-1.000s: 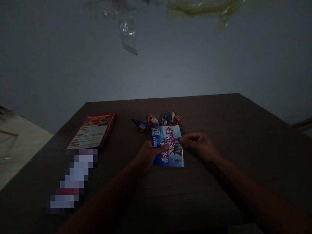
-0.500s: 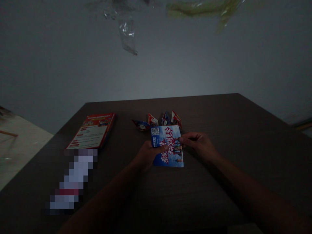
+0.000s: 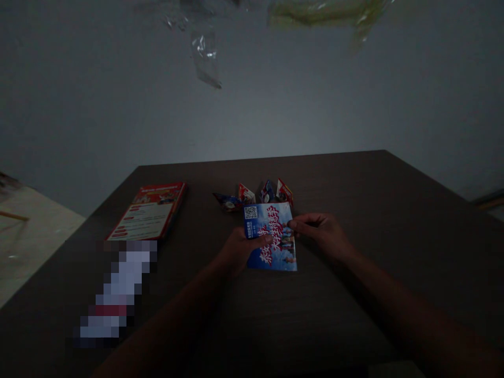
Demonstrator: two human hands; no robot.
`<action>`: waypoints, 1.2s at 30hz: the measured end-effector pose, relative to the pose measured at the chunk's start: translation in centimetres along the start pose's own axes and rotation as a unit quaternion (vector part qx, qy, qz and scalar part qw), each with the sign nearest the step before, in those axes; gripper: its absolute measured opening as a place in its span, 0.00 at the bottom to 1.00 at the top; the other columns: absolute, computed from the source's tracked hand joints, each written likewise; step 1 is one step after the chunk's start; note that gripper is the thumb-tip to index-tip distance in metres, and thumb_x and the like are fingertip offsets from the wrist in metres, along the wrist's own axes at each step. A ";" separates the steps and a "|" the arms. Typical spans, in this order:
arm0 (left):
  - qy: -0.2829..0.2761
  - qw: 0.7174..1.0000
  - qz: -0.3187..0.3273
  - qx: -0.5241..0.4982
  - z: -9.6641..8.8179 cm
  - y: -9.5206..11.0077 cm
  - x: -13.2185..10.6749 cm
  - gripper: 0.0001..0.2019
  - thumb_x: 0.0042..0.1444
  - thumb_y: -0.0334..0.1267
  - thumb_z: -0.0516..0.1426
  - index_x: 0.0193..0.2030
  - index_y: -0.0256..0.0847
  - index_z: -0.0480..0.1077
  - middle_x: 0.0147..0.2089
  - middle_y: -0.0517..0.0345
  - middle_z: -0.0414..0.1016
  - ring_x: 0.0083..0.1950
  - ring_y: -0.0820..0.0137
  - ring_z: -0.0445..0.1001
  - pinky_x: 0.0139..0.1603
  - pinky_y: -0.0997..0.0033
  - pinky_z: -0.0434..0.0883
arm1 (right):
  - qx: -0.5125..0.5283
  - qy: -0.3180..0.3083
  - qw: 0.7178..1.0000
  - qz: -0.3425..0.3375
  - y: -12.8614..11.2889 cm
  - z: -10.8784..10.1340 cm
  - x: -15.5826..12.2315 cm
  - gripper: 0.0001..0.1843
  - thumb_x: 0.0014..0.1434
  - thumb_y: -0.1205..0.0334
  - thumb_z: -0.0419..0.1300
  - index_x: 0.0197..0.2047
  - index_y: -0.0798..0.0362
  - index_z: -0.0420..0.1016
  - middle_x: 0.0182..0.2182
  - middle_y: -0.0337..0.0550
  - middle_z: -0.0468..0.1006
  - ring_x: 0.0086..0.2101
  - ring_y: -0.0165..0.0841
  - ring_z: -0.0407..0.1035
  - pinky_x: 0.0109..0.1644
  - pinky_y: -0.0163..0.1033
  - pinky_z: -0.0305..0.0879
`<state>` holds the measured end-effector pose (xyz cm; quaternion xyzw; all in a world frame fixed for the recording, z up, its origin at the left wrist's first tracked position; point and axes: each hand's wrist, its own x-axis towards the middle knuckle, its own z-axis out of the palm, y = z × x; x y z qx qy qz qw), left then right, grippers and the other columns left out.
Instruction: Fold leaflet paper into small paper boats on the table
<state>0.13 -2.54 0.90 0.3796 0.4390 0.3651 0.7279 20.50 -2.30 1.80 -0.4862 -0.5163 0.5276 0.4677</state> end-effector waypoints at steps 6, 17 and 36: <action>0.016 1.000 -0.002 0.004 0.0 -0.3 0.2 0.18 0.40 0.38 0.68 0.40 0.35 0.75 0.35 0.51 0.80 0.33 0.61 0.78 0.39 0.57 0.75 | 0.022 0.010 1.000 -0.002 0.1 0.2 0.0 0.12 0.42 0.54 0.69 0.26 0.55 0.80 0.22 0.41 0.76 0.24 0.29 0.66 0.29 0.36 0.60; 0.000 1.000 0.000 0.005 0.3 0.0 -0.2 0.18 0.40 0.38 0.67 0.40 0.35 0.75 0.37 0.51 0.80 0.33 0.62 0.78 0.41 0.59 0.74 | 0.131 0.022 0.991 0.015 0.4 0.8 0.1 0.04 0.42 0.62 0.68 0.21 0.53 0.78 0.18 0.37 0.72 0.23 0.28 0.64 0.29 0.35 0.57; -0.006 1.000 0.011 0.001 0.0 -0.3 0.0 0.20 0.41 0.40 0.67 0.42 0.35 0.74 0.38 0.50 0.80 0.36 0.59 0.78 0.41 0.57 0.74 | 0.084 0.027 0.996 -0.004 0.8 0.5 0.1 0.10 0.45 0.56 0.68 0.28 0.54 0.79 0.24 0.41 0.76 0.27 0.31 0.67 0.32 0.38 0.62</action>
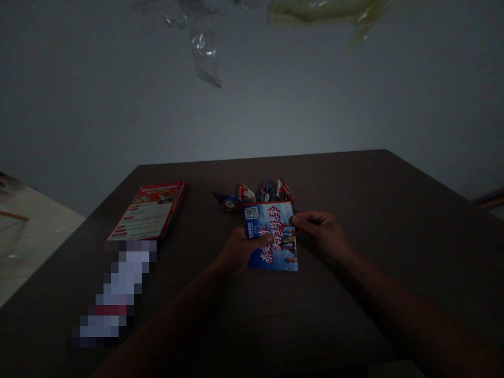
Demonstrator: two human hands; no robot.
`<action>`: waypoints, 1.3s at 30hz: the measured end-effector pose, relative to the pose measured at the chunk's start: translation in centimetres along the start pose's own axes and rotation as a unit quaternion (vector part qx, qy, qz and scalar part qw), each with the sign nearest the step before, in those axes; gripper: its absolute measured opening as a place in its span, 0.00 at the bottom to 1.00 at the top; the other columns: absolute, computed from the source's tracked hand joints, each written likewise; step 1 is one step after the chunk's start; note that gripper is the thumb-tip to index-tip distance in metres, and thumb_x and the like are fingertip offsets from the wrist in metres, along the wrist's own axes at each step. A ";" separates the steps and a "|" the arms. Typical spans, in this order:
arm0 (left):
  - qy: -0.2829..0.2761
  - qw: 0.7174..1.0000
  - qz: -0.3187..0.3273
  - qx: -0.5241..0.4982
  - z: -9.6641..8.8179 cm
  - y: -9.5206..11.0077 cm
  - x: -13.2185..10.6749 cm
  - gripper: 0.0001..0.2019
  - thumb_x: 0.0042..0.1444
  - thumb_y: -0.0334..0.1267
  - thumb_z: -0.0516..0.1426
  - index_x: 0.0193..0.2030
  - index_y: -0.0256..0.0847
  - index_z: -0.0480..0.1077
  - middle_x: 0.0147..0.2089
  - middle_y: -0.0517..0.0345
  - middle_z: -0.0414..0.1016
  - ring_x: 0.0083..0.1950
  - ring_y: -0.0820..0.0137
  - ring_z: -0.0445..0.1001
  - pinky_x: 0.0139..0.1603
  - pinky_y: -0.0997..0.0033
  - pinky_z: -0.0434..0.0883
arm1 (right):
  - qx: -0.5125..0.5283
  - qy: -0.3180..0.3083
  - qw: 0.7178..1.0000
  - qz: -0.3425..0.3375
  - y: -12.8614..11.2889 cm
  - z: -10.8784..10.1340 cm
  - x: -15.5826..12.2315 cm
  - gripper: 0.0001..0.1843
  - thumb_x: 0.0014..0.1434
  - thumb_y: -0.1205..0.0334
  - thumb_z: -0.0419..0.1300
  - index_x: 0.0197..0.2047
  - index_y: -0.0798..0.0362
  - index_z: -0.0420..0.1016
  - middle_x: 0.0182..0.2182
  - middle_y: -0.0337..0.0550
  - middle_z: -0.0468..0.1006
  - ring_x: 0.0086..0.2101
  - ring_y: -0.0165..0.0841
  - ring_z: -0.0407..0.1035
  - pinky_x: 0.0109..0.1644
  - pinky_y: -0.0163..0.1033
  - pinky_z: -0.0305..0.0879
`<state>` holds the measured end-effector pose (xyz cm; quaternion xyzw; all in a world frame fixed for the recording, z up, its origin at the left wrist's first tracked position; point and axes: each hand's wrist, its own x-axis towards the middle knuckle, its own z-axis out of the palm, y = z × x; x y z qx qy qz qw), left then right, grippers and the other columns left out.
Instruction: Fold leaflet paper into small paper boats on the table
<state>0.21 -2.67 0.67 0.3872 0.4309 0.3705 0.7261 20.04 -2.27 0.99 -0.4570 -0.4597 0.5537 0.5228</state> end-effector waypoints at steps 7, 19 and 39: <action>0.007 1.000 -0.012 0.006 0.2 0.2 -0.2 0.20 0.39 0.39 0.68 0.41 0.34 0.75 0.37 0.49 0.80 0.35 0.59 0.78 0.41 0.57 0.74 | 0.030 0.007 1.000 -0.001 -0.3 0.4 -0.1 0.09 0.43 0.57 0.69 0.26 0.53 0.79 0.23 0.39 0.77 0.25 0.29 0.66 0.31 0.37 0.61; -0.010 1.000 -0.013 -0.002 0.4 -0.3 0.0 0.18 0.40 0.37 0.67 0.41 0.35 0.75 0.36 0.50 0.80 0.34 0.60 0.78 0.41 0.57 0.74 | 0.107 0.023 0.994 0.006 0.5 1.1 -0.1 0.07 0.43 0.62 0.66 0.23 0.51 0.70 0.20 0.34 0.71 0.22 0.29 0.63 0.30 0.37 0.58; -0.014 0.999 -0.028 -0.029 0.7 -0.2 -0.1 0.20 0.41 0.35 0.67 0.44 0.33 0.74 0.41 0.45 0.79 0.40 0.54 0.78 0.45 0.52 0.73 | 0.046 0.037 0.998 -0.027 1.0 0.6 0.2 0.07 0.46 0.60 0.67 0.26 0.51 0.72 0.23 0.35 0.72 0.26 0.30 0.65 0.32 0.37 0.60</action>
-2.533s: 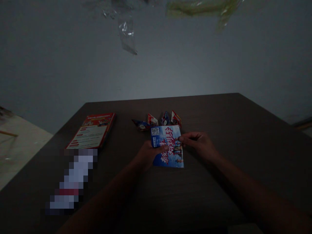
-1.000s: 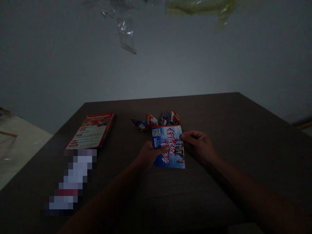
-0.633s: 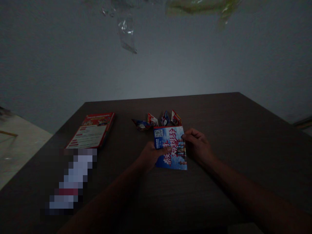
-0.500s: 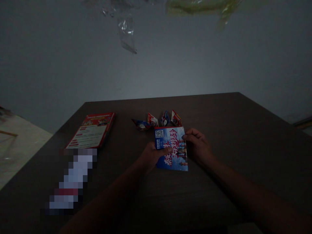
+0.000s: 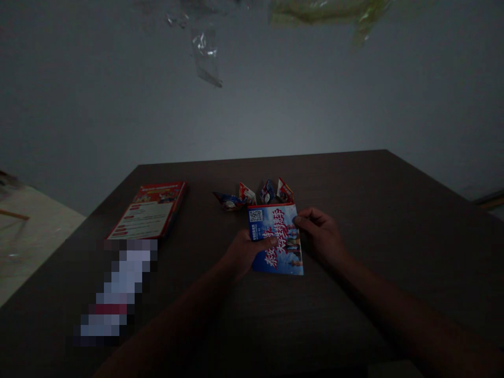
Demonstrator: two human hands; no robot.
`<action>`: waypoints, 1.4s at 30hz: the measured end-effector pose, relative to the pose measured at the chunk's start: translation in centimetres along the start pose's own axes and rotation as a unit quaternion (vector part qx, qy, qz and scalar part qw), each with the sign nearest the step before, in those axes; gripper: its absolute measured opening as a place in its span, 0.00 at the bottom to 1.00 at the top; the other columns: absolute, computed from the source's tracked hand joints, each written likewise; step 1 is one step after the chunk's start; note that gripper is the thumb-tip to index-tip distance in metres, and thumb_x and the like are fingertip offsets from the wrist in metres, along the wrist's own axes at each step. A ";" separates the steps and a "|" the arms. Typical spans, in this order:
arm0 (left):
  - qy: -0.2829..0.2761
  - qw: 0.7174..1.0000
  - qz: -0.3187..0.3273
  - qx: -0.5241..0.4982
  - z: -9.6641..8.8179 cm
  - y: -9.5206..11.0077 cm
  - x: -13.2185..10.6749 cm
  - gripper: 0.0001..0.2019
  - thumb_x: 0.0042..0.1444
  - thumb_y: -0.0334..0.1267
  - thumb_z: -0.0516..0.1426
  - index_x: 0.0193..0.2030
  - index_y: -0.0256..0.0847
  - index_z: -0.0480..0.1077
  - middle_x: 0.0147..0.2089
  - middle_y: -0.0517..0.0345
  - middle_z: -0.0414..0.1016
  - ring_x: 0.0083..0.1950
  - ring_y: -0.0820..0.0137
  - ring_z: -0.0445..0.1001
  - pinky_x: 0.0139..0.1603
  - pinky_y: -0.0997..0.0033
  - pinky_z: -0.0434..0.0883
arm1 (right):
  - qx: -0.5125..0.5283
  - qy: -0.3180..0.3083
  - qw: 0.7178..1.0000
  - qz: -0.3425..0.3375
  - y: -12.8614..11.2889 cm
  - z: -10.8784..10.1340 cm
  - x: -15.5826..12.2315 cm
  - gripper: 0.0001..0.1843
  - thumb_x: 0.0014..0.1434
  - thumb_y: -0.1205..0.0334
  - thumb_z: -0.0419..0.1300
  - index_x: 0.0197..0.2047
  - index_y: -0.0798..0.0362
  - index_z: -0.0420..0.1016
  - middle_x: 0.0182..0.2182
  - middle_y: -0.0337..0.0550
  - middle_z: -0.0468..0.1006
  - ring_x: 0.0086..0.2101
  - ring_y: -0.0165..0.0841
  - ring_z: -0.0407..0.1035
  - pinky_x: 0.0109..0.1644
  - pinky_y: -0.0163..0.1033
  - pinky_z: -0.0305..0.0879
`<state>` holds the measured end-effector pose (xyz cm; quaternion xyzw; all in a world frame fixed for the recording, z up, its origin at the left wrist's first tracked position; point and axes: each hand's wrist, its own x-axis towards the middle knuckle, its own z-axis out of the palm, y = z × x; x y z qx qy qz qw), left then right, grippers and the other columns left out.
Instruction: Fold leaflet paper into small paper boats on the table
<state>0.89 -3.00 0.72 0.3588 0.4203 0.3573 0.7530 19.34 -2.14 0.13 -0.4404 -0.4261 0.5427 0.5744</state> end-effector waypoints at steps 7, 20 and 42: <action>0.008 1.000 0.002 0.000 -0.2 -0.3 0.2 0.17 0.41 0.35 0.67 0.41 0.35 0.75 0.39 0.49 0.80 0.37 0.58 0.78 0.43 0.52 0.74 | -0.001 0.005 1.000 0.001 -0.2 0.0 0.2 0.10 0.44 0.57 0.69 0.27 0.53 0.75 0.23 0.36 0.75 0.25 0.29 0.67 0.31 0.35 0.61; -0.002 1.000 0.009 0.007 -0.1 -0.4 0.2 0.19 0.41 0.35 0.67 0.42 0.34 0.74 0.40 0.47 0.79 0.39 0.56 0.78 0.45 0.53 0.73 | 0.047 0.020 0.999 -0.008 0.1 0.3 -0.1 0.08 0.45 0.60 0.68 0.27 0.52 0.73 0.23 0.34 0.74 0.24 0.28 0.67 0.31 0.35 0.63; -0.007 0.998 0.022 0.052 -0.3 -0.5 0.1 0.19 0.43 0.39 0.66 0.43 0.35 0.74 0.40 0.48 0.79 0.35 0.61 0.78 0.41 0.58 0.74 | 0.021 0.042 0.998 -0.042 -0.3 0.2 -0.1 0.08 0.45 0.59 0.68 0.28 0.52 0.76 0.23 0.35 0.74 0.24 0.27 0.65 0.29 0.34 0.61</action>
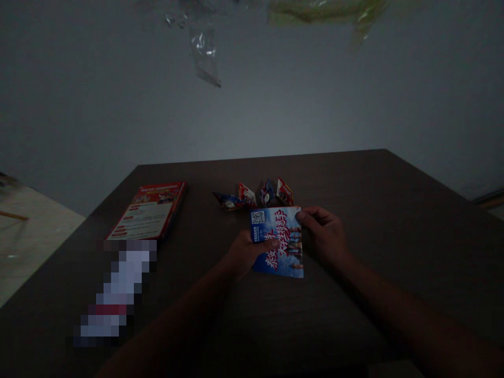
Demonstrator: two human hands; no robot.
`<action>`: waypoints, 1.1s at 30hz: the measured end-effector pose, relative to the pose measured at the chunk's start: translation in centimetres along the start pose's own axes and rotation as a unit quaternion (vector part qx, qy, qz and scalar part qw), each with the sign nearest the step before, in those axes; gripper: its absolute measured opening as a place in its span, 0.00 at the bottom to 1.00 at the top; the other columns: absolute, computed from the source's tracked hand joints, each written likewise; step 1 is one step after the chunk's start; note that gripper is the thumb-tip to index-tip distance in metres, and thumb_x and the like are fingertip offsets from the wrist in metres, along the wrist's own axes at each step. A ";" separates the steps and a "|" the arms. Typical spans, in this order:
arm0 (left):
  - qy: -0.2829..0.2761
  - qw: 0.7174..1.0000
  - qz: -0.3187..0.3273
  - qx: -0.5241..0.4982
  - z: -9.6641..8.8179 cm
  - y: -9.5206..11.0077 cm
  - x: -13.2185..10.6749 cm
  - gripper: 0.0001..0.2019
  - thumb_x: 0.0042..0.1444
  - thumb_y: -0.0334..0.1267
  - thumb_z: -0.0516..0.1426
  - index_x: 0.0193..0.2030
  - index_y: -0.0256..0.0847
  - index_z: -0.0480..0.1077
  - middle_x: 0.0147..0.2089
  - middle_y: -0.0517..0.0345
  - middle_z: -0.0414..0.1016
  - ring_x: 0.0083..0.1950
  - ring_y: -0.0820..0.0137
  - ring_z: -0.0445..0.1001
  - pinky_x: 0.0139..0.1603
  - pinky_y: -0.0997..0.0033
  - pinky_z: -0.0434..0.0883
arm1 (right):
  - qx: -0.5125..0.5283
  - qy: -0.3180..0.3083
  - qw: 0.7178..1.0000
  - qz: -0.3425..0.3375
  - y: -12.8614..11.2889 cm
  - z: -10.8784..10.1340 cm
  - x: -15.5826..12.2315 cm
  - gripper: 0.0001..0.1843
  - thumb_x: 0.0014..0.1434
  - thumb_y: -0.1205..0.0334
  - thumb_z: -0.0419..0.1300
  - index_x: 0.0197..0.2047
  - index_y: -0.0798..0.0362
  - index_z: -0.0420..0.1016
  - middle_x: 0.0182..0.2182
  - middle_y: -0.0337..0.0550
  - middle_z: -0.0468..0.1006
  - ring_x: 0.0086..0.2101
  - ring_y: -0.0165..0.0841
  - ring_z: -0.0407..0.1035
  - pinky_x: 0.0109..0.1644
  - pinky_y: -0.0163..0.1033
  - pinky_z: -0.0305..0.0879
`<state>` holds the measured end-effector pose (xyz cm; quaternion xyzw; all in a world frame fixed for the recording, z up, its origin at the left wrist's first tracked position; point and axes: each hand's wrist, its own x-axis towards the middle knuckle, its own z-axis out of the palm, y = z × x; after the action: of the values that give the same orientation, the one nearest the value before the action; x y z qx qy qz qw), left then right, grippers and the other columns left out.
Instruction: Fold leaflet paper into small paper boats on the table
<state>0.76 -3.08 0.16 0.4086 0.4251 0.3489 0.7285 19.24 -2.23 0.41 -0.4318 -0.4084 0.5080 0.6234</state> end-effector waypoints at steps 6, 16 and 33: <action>-0.003 1.000 -0.002 0.006 0.1 0.3 -0.1 0.16 0.43 0.38 0.66 0.41 0.35 0.75 0.39 0.50 0.80 0.35 0.62 0.78 0.42 0.59 0.74 | -0.004 0.007 1.000 0.003 -0.1 0.2 -0.1 0.09 0.44 0.59 0.68 0.28 0.53 0.76 0.23 0.35 0.74 0.24 0.28 0.65 0.29 0.34 0.61; 0.003 0.999 0.002 0.051 0.1 0.3 -0.3 0.17 0.43 0.39 0.66 0.40 0.34 0.75 0.37 0.49 0.80 0.34 0.62 0.78 0.37 0.63 0.74 | 0.000 0.045 0.997 -0.058 -0.7 -0.6 0.9 0.06 0.48 0.58 0.65 0.28 0.52 0.75 0.21 0.36 0.71 0.23 0.28 0.63 0.28 0.34 0.60; 0.034 0.999 0.002 -0.038 0.0 0.0 0.1 0.20 0.40 0.38 0.67 0.42 0.34 0.75 0.38 0.47 0.80 0.36 0.58 0.78 0.41 0.56 0.74 | -0.091 -0.074 0.992 0.035 -0.9 -0.5 0.2 0.12 0.46 0.54 0.68 0.30 0.54 0.78 0.26 0.39 0.77 0.26 0.29 0.68 0.31 0.36 0.63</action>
<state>0.83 -2.97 0.13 0.3694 0.4346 0.3802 0.7281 19.96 -2.20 1.17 -0.4619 -0.4831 0.5204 0.5314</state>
